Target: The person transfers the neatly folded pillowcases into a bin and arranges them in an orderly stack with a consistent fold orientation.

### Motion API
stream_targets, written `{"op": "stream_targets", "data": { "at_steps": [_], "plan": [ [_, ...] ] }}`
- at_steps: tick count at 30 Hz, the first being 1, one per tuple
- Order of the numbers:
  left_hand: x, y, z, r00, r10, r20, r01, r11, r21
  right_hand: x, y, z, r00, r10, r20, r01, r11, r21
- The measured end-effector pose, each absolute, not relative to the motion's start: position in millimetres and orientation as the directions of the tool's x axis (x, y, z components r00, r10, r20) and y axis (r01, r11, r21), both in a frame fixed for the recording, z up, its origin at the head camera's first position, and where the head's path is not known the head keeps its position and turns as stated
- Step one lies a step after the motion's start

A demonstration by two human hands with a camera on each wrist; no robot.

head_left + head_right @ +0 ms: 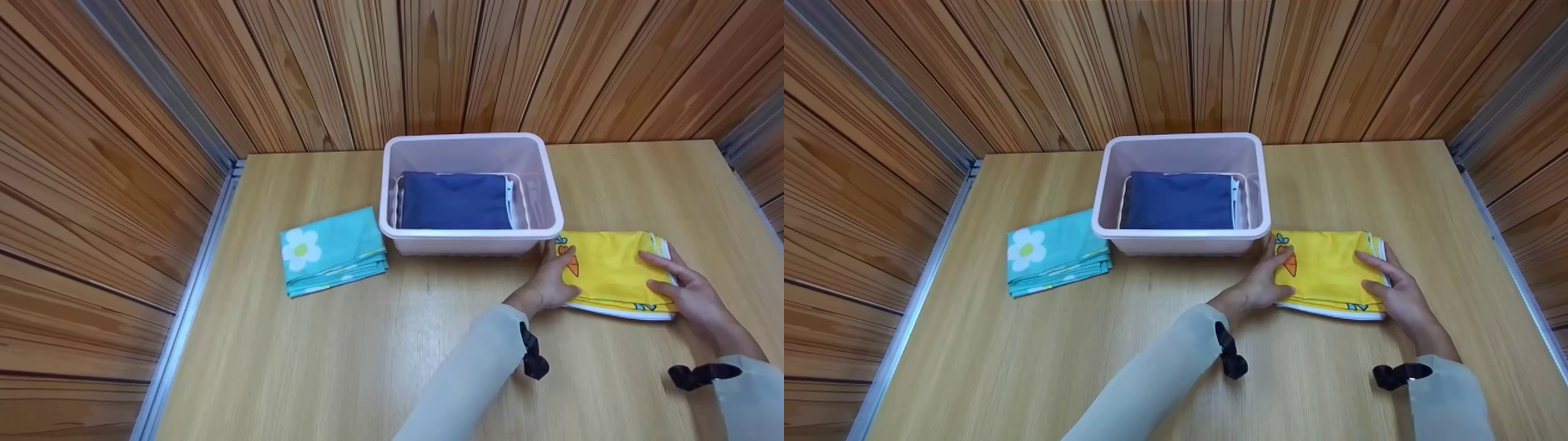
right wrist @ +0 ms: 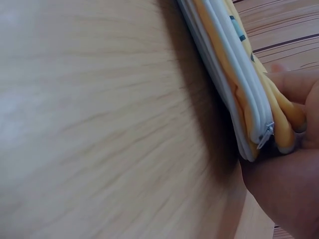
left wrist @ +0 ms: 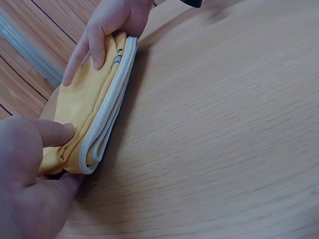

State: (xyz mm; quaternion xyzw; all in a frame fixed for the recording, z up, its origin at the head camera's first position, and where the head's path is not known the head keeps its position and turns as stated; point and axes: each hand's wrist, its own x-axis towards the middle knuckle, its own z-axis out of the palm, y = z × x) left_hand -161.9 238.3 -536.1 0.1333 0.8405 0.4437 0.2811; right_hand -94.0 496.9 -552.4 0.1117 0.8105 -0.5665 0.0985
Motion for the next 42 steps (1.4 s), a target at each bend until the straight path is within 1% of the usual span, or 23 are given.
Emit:
{"op": "stream_targets", "data": {
  "at_steps": [5,11,19,24,31,36,42],
  "plan": [
    [-163.2,235.8,-539.1,-0.808,0.481,-0.34,-0.04,0.532,0.846,-92.4,497.8,-552.4,-0.959,0.036,-0.282,0.277,0.343,-0.897],
    [-162.1,237.2,-538.9,-0.808,0.476,-0.347,-0.049,0.532,0.845,-89.7,500.8,-554.2,-0.963,0.006,-0.27,0.254,0.358,-0.899],
    [-159.7,238.7,-535.1,-0.803,0.461,-0.377,-0.102,0.517,0.85,-89.0,504.4,-552.8,-0.928,0.004,-0.371,0.357,0.289,-0.888],
    [-159.6,238.0,-533.4,-0.8,0.471,-0.371,-0.1,0.505,0.857,-87.9,506.2,-549.4,-0.921,-0.015,-0.389,0.373,0.252,-0.893],
    [-159.1,239.0,-528.5,-0.793,0.47,-0.389,-0.12,0.505,0.855,-86.7,507.3,-546.9,-0.925,-0.005,-0.381,0.372,0.203,-0.906],
    [-160.3,241.2,-524.9,-0.798,0.477,-0.369,-0.09,0.511,0.855,-87.9,508.3,-544.2,-0.94,-0.005,-0.342,0.336,0.172,-0.926],
    [-161.1,244.2,-519.2,-0.803,0.471,-0.366,-0.078,0.525,0.847,-90.1,509.5,-538.8,-0.95,0.014,-0.313,0.309,0.206,-0.929]
  ]
}}
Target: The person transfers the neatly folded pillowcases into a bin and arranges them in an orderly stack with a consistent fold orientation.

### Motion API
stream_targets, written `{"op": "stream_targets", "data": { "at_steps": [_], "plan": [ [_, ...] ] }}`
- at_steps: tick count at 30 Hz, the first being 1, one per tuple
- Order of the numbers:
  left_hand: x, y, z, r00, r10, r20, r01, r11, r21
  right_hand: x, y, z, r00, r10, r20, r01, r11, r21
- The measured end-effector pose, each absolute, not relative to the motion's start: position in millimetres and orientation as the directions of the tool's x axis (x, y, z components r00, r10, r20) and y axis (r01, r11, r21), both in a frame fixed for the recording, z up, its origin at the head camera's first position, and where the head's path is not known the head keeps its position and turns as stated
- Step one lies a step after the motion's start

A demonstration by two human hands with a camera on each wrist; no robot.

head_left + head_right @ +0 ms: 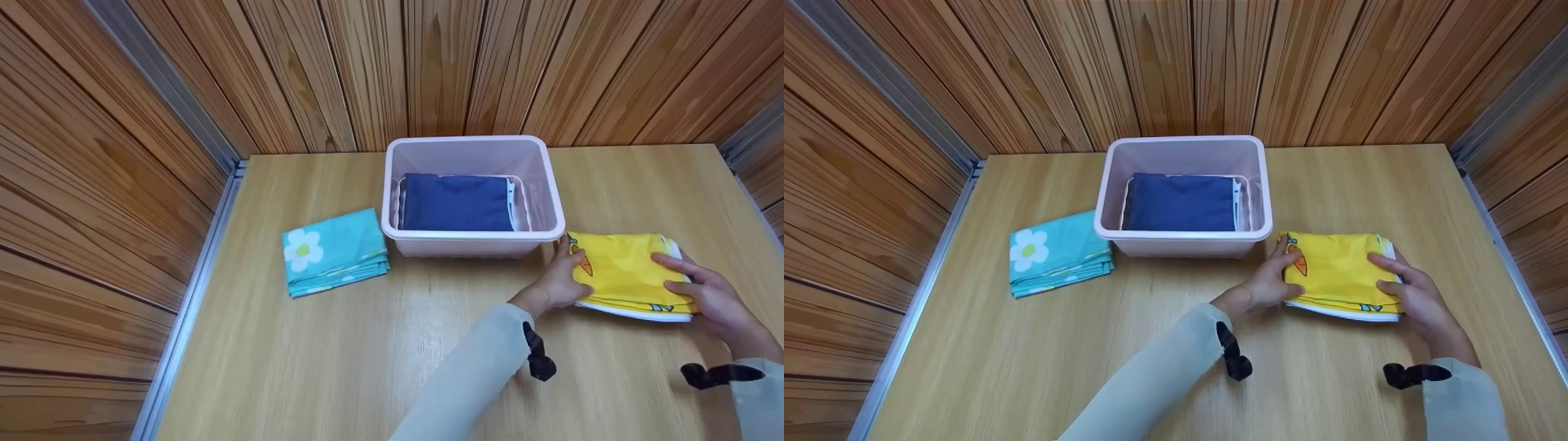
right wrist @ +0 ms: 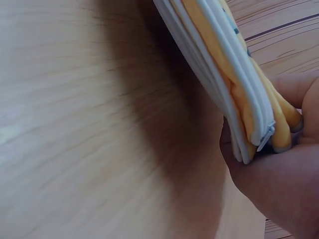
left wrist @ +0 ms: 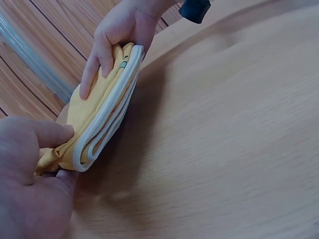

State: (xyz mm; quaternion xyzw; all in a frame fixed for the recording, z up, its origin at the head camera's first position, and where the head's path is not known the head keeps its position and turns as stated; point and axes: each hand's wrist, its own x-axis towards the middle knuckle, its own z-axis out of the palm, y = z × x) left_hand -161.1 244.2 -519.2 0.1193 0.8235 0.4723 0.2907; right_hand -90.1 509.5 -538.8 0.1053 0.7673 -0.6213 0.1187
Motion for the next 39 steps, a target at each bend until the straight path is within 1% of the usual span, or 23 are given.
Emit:
{"op": "stream_targets", "data": {
  "at_steps": [2,5,13,21,28,34,39],
  "plan": [
    [-160.9,244.8,-516.5,-0.802,0.467,-0.373,-0.083,0.53,0.844,-90.4,510.6,-536.5,-0.949,0.014,-0.315,0.311,0.211,-0.927],
    [-160.6,245.0,-512.6,-0.803,0.461,-0.377,-0.087,0.537,0.839,-91.6,512.2,-533.2,-0.945,0.01,-0.326,0.322,0.178,-0.93],
    [-160.0,245.9,-503.5,-0.81,0.452,-0.373,-0.091,0.532,0.842,-92.5,513.7,-523.2,-0.937,-0.004,-0.35,0.35,-0.02,-0.937],
    [-160.6,250.1,-495.3,-0.815,0.439,-0.379,-0.122,0.509,0.852,-92.5,515.3,-514.0,-0.933,0.017,-0.359,0.358,-0.038,-0.933],
    [-162.6,249.7,-491.3,-0.813,0.472,-0.34,-0.086,0.48,0.873,-90.9,515.9,-507.7,-0.956,-0.001,-0.293,0.292,-0.071,-0.954],
    [-162.9,249.3,-485.8,-0.808,0.492,-0.323,-0.087,0.444,0.892,-91.8,517.6,-501.7,-0.955,0.002,-0.295,0.294,-0.089,-0.952],
    [-163.2,249.2,-480.0,-0.808,0.496,-0.319,-0.093,0.427,0.9,-94.1,519.6,-493.0,-0.951,0.007,-0.309,0.305,-0.135,-0.943]
  ]
}}
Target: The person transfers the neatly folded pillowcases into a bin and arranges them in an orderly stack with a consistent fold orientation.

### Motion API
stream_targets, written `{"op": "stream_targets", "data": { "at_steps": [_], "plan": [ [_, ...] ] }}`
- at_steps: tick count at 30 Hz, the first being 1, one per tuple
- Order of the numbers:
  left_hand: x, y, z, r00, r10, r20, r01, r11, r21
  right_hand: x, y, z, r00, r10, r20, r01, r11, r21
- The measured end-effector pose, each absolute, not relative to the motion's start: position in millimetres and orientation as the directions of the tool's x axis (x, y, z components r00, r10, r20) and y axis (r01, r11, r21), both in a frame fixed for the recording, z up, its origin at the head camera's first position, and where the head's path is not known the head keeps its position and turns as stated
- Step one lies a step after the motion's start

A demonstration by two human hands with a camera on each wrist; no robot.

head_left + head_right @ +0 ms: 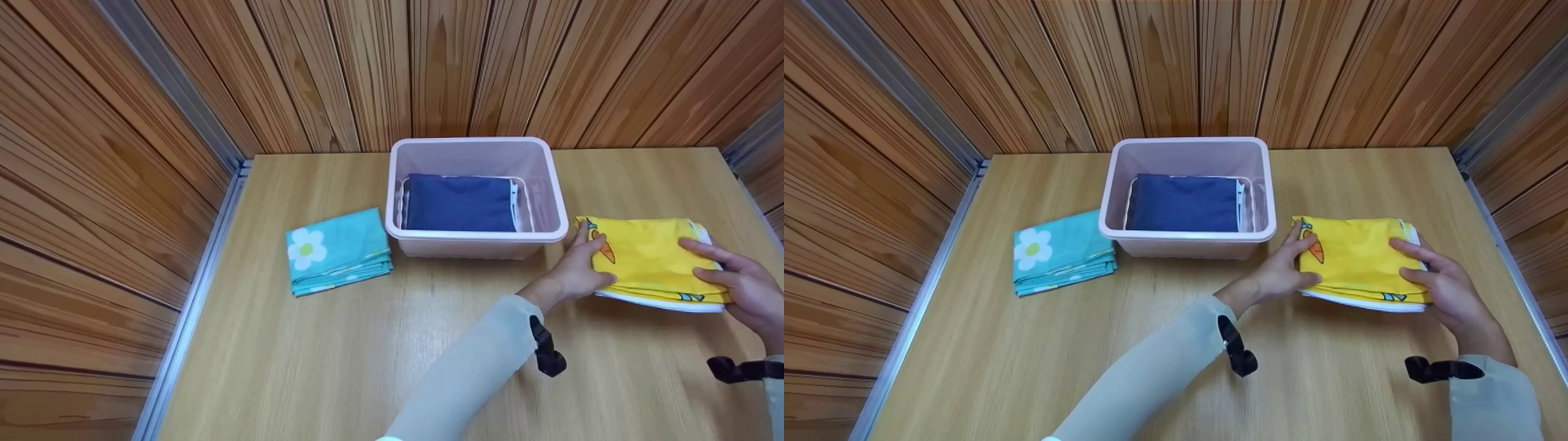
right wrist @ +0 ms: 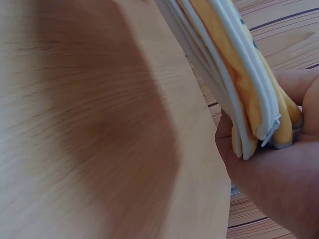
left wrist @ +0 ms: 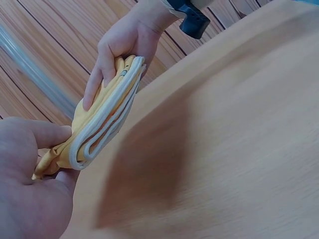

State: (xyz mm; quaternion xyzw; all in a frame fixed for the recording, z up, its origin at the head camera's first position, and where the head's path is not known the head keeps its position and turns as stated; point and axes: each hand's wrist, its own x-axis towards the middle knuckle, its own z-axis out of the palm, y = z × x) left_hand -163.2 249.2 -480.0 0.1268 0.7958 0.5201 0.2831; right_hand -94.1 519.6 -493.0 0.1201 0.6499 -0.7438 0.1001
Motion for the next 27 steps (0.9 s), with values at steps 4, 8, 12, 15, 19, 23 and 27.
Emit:
{"op": "stream_targets", "data": {
  "at_steps": [4,8,12,15,19,23,27],
  "plan": [
    [-163.0,249.9,-475.4,-0.811,0.484,-0.33,-0.1,0.44,0.892,-94.5,522.2,-487.5,-0.958,-0.027,-0.285,0.284,-0.216,-0.934],
    [-162.4,250.5,-471.0,-0.812,0.474,-0.341,-0.111,0.448,0.887,-94.2,524.8,-484.3,-0.967,-0.068,-0.244,0.253,-0.279,-0.926],
    [-162.2,250.8,-467.8,-0.814,0.483,-0.322,-0.094,0.437,0.894,-94.1,526.6,-483.4,-0.971,-0.064,-0.231,0.239,-0.283,-0.929],
    [-162.4,251.3,-466.2,-0.814,0.504,-0.291,-0.061,0.423,0.904,-93.9,527.9,-483.5,-0.975,-0.072,-0.212,0.224,-0.269,-0.937],
    [-162.6,252.0,-464.1,-0.811,0.519,-0.269,-0.045,0.404,0.914,-94.2,530.1,-482.3,-0.976,-0.073,-0.204,0.216,-0.257,-0.942],
    [-162.5,252.2,-461.5,-0.808,0.518,-0.28,-0.064,0.395,0.916,-95.8,531.3,-479.0,-0.967,-0.035,-0.251,0.253,-0.231,-0.939],
    [-162.5,252.0,-458.6,-0.808,0.516,-0.285,-0.071,0.395,0.916,-96.9,531.6,-475.4,-0.962,-0.01,-0.271,0.268,-0.185,-0.945]
  ]
}}
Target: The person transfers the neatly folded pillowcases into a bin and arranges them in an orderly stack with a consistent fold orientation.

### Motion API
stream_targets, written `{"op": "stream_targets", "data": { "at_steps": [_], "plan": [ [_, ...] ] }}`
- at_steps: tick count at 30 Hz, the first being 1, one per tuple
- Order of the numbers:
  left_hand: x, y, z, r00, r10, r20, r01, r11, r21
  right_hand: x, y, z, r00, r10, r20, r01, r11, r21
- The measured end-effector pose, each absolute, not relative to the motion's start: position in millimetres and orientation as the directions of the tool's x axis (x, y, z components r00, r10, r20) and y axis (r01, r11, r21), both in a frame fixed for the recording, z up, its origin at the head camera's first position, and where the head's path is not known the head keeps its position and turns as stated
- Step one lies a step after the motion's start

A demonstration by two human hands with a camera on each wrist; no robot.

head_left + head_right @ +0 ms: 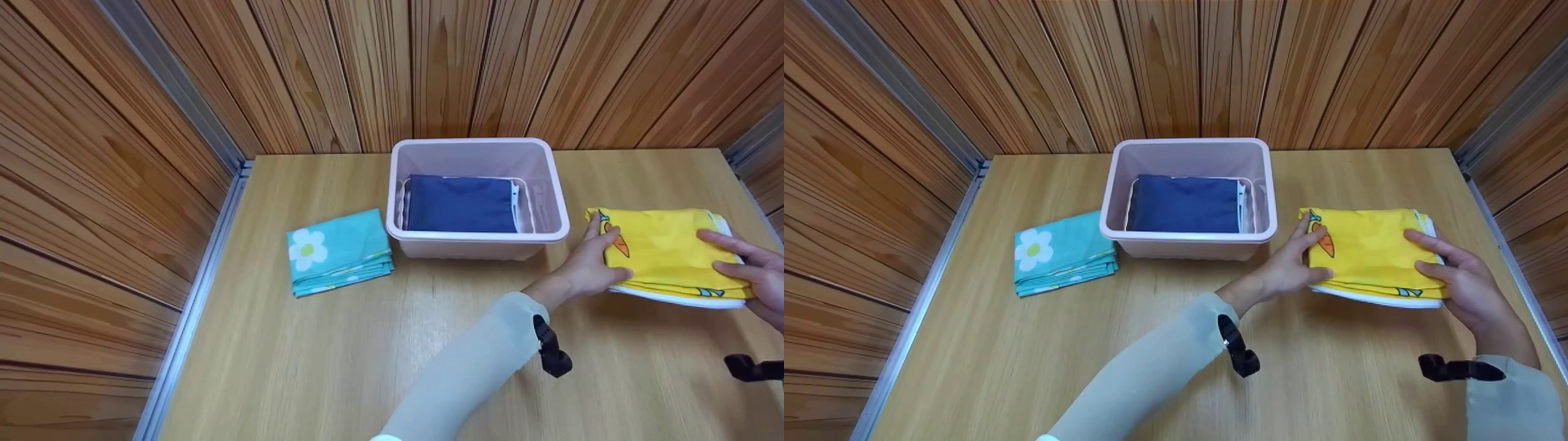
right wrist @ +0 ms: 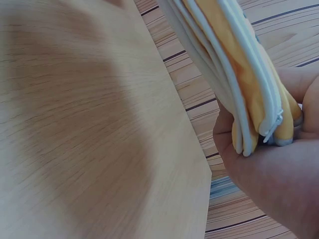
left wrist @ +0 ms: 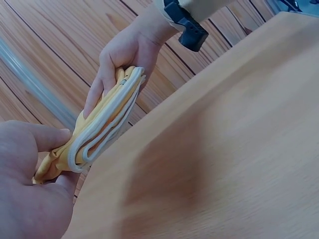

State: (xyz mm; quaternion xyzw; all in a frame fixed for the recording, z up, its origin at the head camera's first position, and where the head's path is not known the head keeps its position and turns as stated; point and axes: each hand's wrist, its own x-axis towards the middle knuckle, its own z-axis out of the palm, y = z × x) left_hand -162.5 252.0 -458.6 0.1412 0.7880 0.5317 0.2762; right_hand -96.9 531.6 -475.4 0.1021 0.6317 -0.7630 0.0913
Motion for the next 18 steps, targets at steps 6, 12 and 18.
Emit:
{"op": "stream_targets", "data": {
  "at_steps": [6,12,18],
  "plan": [
    [-163.0,252.0,-452.2,-0.819,0.508,-0.268,-0.053,0.398,0.916,-99.3,534.8,-469.7,-0.965,-0.036,-0.258,0.26,-0.228,-0.938],
    [-163.6,253.3,-444.7,-0.826,0.497,-0.265,-0.058,0.393,0.918,-103.3,541.3,-466.3,-0.975,-0.072,-0.211,0.222,-0.275,-0.935],
    [-164.3,253.9,-437.0,-0.828,0.511,-0.231,-0.034,0.364,0.931,-109.7,549.7,-463.3,-0.97,-0.125,-0.208,0.238,-0.32,-0.917]
  ]
}}
